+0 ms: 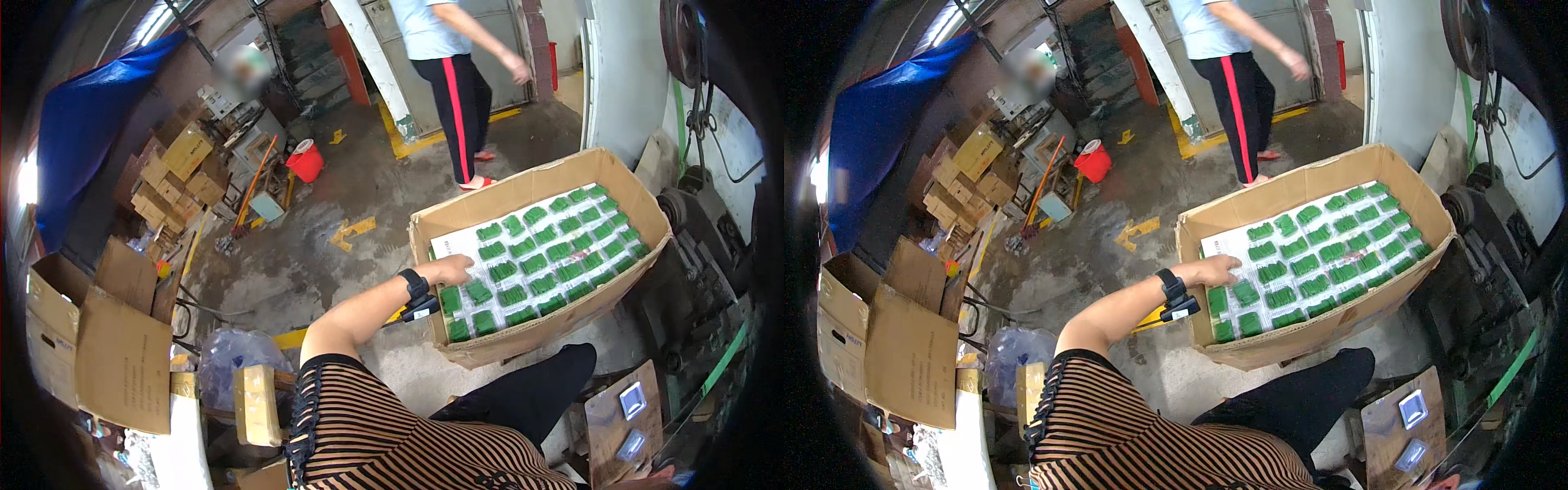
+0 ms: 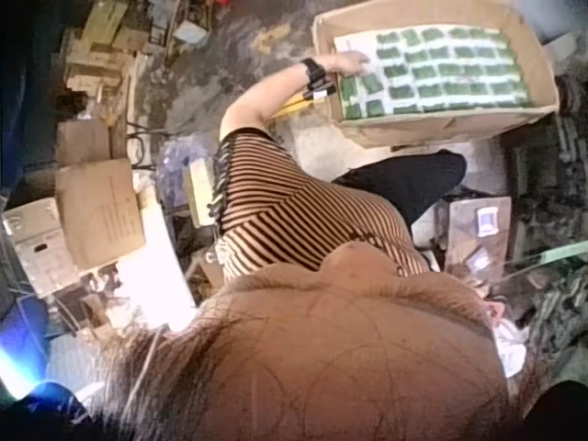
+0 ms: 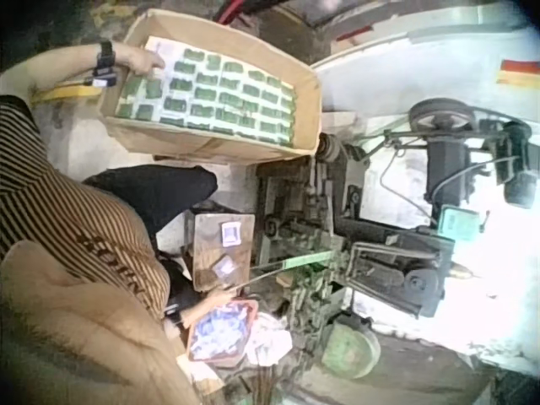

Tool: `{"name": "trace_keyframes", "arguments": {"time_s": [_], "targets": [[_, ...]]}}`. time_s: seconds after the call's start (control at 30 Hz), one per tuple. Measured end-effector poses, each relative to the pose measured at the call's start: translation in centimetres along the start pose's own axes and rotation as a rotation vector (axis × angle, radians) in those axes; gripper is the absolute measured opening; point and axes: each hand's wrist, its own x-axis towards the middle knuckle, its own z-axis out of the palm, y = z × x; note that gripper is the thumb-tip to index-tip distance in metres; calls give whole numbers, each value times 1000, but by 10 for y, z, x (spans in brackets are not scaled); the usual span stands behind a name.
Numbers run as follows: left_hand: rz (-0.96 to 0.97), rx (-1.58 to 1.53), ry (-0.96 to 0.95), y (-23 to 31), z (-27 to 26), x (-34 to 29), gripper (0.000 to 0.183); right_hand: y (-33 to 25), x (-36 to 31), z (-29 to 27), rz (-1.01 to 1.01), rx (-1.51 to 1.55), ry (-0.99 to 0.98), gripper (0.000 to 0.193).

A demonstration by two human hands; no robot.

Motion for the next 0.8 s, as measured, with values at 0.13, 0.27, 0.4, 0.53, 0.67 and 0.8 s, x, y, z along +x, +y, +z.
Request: {"name": "trace_keyframes", "arguments": {"time_s": [0.13, 0.27, 0.4, 0.53, 0.67, 0.8], "targets": [[105, -34, 284, 70, -25, -29, 40, 15, 18, 13, 513, -632, -269, 33], [312, -397, 363, 106, -31, -81, 27, 105, -10, 52, 508, -382, -227, 29], [260, -419, 344, 96, -42, -105, 18, 102, -15, 57, 716, -590, -522, 35], [14, 46, -28, 64, -62, -71, 25, 146, -48, 48, 620, -589, -444, 35], [31, 146, -410, 64, -62, -46, 34, 131, -44, 45, 574, -397, -415, 30], [70, 250, -545, 53, -35, 6, 36, 58, -2, 42, 743, -480, -657, 34]]}}
